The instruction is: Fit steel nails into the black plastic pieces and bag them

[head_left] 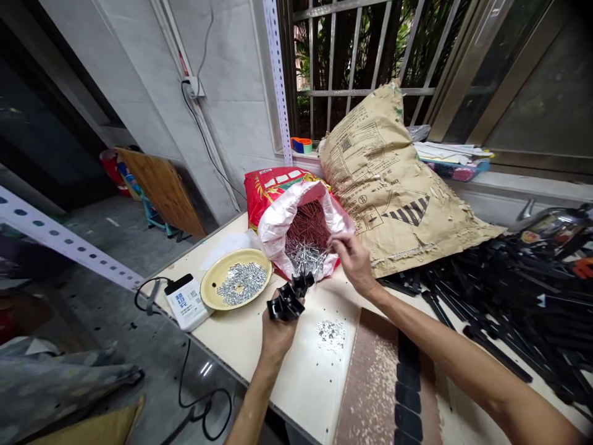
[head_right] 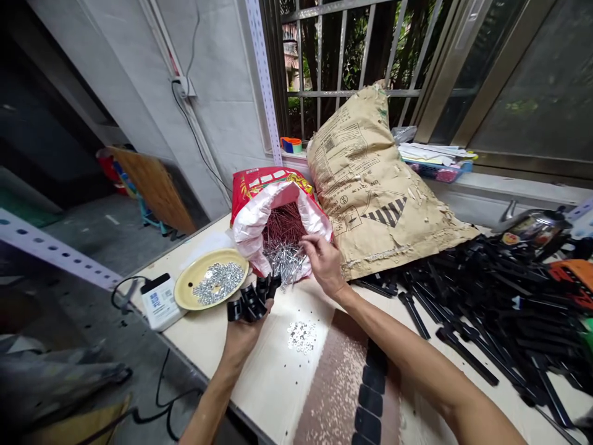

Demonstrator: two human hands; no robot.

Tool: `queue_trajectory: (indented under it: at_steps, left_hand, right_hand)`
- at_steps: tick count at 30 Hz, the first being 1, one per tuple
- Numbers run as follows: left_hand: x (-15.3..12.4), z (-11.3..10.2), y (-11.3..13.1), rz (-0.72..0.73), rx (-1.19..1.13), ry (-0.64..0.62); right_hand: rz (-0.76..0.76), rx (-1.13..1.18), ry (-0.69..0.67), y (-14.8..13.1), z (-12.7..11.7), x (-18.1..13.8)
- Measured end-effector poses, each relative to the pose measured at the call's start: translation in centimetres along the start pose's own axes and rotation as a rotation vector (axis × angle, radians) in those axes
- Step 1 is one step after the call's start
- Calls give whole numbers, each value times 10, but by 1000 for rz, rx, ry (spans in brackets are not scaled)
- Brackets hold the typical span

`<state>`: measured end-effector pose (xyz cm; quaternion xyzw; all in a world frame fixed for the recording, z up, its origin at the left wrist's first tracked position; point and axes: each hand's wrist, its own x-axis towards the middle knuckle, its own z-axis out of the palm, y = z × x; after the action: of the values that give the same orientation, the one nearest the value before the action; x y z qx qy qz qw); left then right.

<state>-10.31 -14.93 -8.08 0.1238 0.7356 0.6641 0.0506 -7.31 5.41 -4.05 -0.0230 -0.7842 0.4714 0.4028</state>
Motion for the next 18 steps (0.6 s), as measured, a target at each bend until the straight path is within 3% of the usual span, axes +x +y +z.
queue_trajectory:
  at_steps: [2,4,7,10,14,18]
  left_hand:
    - [4,0,-3,91,24,-29]
    - [6,1,-1,130,51,-39]
    - [4,1,5,140,71,-38]
    - [1,2,12,127,56,-57]
    - [-3,0,17,105,30,-66]
    - [-6,-6,20,-3,-46,50]
  right_hand:
    - [65,221,110,-30,-5,5]
    - [55,318,72,-50,-9,4]
    - [20,253,-40,-62,-11,-3]
    - [-41,113,-152,-66,-11,-5]
    - [-199,-39,-400,-69,-18,14]
    - [-244,-305,-438,-36,-18,29]
